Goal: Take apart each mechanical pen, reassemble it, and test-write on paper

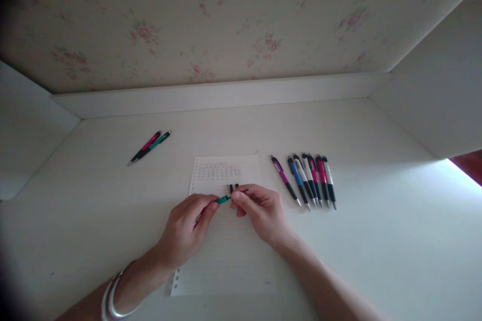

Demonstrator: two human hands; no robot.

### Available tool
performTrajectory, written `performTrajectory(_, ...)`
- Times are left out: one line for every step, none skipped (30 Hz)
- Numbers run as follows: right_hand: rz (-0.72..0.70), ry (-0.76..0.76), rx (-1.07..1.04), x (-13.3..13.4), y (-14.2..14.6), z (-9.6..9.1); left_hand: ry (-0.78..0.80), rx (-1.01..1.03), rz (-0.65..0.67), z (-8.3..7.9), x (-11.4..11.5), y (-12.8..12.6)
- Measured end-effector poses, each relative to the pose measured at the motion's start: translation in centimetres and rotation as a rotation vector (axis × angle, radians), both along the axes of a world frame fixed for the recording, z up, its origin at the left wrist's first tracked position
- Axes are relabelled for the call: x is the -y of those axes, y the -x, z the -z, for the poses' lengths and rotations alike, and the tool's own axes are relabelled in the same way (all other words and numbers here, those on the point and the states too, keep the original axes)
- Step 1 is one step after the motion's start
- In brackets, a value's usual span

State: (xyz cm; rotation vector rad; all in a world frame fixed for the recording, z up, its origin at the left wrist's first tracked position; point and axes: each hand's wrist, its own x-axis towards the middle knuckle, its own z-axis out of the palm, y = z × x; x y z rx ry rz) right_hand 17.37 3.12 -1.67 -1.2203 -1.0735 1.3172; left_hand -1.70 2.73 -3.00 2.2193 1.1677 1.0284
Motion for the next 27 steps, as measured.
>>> performTrajectory(-0.002, 0.005, -0.004, 0.0, 0.0, -0.1, 0.031, 0.013, 0.006, 0.1, 0.1, 0.0)
performTrajectory(-0.003, 0.004, -0.005, -0.1, 0.0, -0.1, 0.068, 0.031, 0.018, 0.1, 0.2, -0.1)
performTrajectory(-0.007, 0.0, -0.005, -0.1, -0.1, -0.2, 0.113, 0.052, 0.03, 0.1, 0.3, -0.2)
performTrajectory(-0.013, -0.005, -0.001, -0.1, -0.1, -0.2, 0.165, 0.079, 0.043, 0.0, 0.5, -0.3)
performTrajectory(-0.025, -0.01, 0.006, -0.1, -0.2, -0.1, 0.224, 0.106, 0.056, -0.2, 0.7, -0.5)
performTrajectory(-0.043, -0.015, 0.019, 0.0, -0.3, -0.1, 0.29, 0.135, 0.07, -0.5, 1.0, -0.7)
performTrajectory(-0.064, -0.019, 0.038, 0.1, -0.4, -0.1, 0.364, 0.166, 0.085, -0.8, 1.3, -1.0)
performTrajectory(-0.086, -0.024, 0.062, 0.2, -0.4, -0.1, 0.444, 0.199, 0.097, -1.2, 1.7, -1.2)
performTrajectory(-0.11, -0.03, 0.084, 0.3, -0.5, 0.0, 0.538, 0.233, 0.105, -1.6, 2.1, -1.5)
performTrajectory(-0.138, -0.039, 0.102, 0.4, -0.6, 0.0, 0.643, 0.282, 0.101, -2.0, 2.4, -1.7)
performTrajectory(-0.172, -0.05, 0.117, 0.4, -0.6, 0.0, 0.742, 0.334, 0.093, -2.3, 2.8, -1.9)
performTrajectory(-0.209, -0.063, 0.136, 0.5, -0.7, 0.0, 0.811, 0.381, 0.085, -2.4, 3.1, -2.0)
performTrajectory(-0.247, -0.08, 0.16, 0.6, -0.7, 0.0, 0.86, 0.417, 0.073, -2.5, 3.3, -2.1)
performTrajectory(-0.28, -0.105, 0.193, 0.6, -0.6, 0.1, 0.892, 0.441, 0.059, -2.4, 3.5, -2.2)
performTrajectory(-0.306, -0.134, 0.23, 0.7, -0.6, 0.1, 0.911, 0.458, 0.045, -2.3, 3.6, -2.3)
performTrajectory(-0.32, -0.166, 0.267, 0.8, -0.6, 0.1, 0.925, 0.471, 0.033, -2.0, 3.6, -2.3)
performTrajectory(-0.321, -0.197, 0.296, 0.8, -0.6, 0.1, 0.942, 0.488, 0.03, -1.8, 3.6, -2.4)
performTrajectory(-0.304, -0.227, 0.314, 0.9, -0.6, 0.2, 0.962, 0.517, 0.037, -1.5, 3.5, -2.4)
performTrajectory(-0.267, -0.258, 0.327, 1.0, -0.7, 0.2, 0.984, 0.557, 0.049, -1.3, 3.4, -2.5)
performTrajectory(-0.213, -0.287, 0.345, 1.0, -0.7, 0.2, 1.007, 0.601, 0.066, -1.2, 3.2, -2.5)
performTrajectory(-0.151, -0.319, 0.376, 0.9, -0.7, 0.3, 1.03, 0.643, 0.079, -1.1, 3.1, -2.5)
performTrajectory(-0.097, -0.355, 0.426, 0.8, -0.7, 0.4, 1.052, 0.68, 0.083, -1.0, 3.0, -2.5)
performTrajectory(-0.056, -0.393, 0.498, 0.7, -0.7, 0.6, 1.069, 0.712, 0.08, -1.0, 2.9, -2.5)
performTrajectory(-0.032, -0.427, 0.585, 0.5, -0.6, 0.8, 1.083, 0.735, 0.07, -0.9, 2.8, -2.5)
performTrajectory(-0.031, -0.457, 0.685, 0.2, -0.5, 1.1, 1.093, 0.746, 0.059, -0.9, 2.8, -2.5)
performTrajectory(-0.036, -0.473, 0.783, 0.0, -0.4, 1.4, 1.101, 0.751, 0.049, -0.9, 2.8, -2.5)
performTrajectory(-0.053, -0.475, 0.875, -0.2, -0.2, 1.6, 1.105, 0.752, 0.041, -0.9, 2.8, -2.5)
